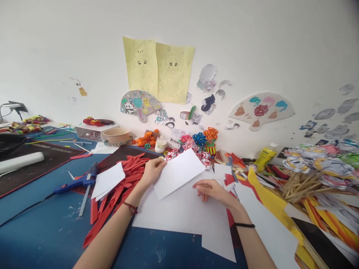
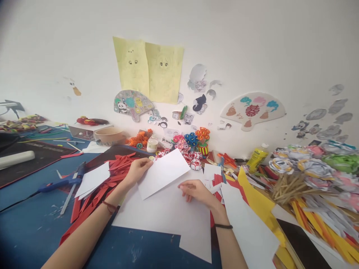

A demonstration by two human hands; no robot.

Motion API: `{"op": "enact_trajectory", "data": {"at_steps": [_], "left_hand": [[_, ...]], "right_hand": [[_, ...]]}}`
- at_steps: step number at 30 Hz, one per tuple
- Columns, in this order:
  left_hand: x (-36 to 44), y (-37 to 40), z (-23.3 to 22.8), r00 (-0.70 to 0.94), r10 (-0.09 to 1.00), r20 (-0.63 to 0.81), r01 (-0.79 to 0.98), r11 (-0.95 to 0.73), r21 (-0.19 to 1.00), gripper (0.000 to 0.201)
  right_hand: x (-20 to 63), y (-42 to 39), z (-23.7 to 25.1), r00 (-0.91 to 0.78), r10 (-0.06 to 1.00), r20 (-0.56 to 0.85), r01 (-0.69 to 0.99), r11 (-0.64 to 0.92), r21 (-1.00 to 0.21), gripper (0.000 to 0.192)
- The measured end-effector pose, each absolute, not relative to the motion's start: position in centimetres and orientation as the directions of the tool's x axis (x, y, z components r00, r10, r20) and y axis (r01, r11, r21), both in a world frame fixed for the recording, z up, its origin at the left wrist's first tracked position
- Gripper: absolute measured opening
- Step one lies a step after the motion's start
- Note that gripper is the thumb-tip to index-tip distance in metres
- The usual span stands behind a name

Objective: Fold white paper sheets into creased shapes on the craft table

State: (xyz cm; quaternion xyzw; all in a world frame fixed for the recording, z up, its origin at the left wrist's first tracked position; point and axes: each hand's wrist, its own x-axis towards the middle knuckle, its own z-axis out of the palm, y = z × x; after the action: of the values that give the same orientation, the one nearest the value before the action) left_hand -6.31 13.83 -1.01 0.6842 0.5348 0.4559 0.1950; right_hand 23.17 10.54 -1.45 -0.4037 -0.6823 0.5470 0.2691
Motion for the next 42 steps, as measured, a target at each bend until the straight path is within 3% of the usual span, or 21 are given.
{"op": "enact_trajectory", "data": {"at_steps": [3,10,17,22,26,33,42], "left_hand": [[-4.5,13.4,-1.6,0.017,0.934,0.356,0.425,-0.329,0.843,0.037],[-2.3,12.2,-1.6,0.171,0.949,0.265,0.362,-0.311,0.879,0.031],[-3.2,12.3,-1.4,0.256,0.935,0.245,0.467,-0.342,0.815,0.025],[-4.7,13.2,-1.8,0.32,0.917,0.238,0.489,-0.376,0.787,0.024],[-4.8,12.9,-1.7,0.388,0.899,0.204,0.578,-0.41,0.705,0.018],[-2.5,11.1,-1.6,0.372,0.886,0.278,0.75,-0.463,0.472,0.012],[0.3,9.3,-1.6,0.415,0.84,0.349,0.68,-0.541,0.495,0.021]], "right_hand": [[22.1,10.4,-1.8,-0.537,0.844,-0.018,0.192,0.101,-0.976,0.057],[21.6,10.7,-1.8,-0.34,0.939,0.046,0.143,0.1,-0.985,0.042],[21.5,9.7,-1.2,-0.5,0.866,-0.024,0.112,0.037,-0.993,0.044],[22.8,10.1,-0.6,-0.248,0.964,0.091,-0.027,0.087,-0.996,0.053],[23.7,10.9,-1.0,-0.128,0.989,0.071,0.119,0.087,-0.989,0.061],[22.5,10.8,-1.9,-0.251,0.959,0.129,0.257,0.194,-0.947,0.044],[21.2,11.0,-2.9,-0.318,0.926,0.203,0.359,0.315,-0.878,0.038]]}}
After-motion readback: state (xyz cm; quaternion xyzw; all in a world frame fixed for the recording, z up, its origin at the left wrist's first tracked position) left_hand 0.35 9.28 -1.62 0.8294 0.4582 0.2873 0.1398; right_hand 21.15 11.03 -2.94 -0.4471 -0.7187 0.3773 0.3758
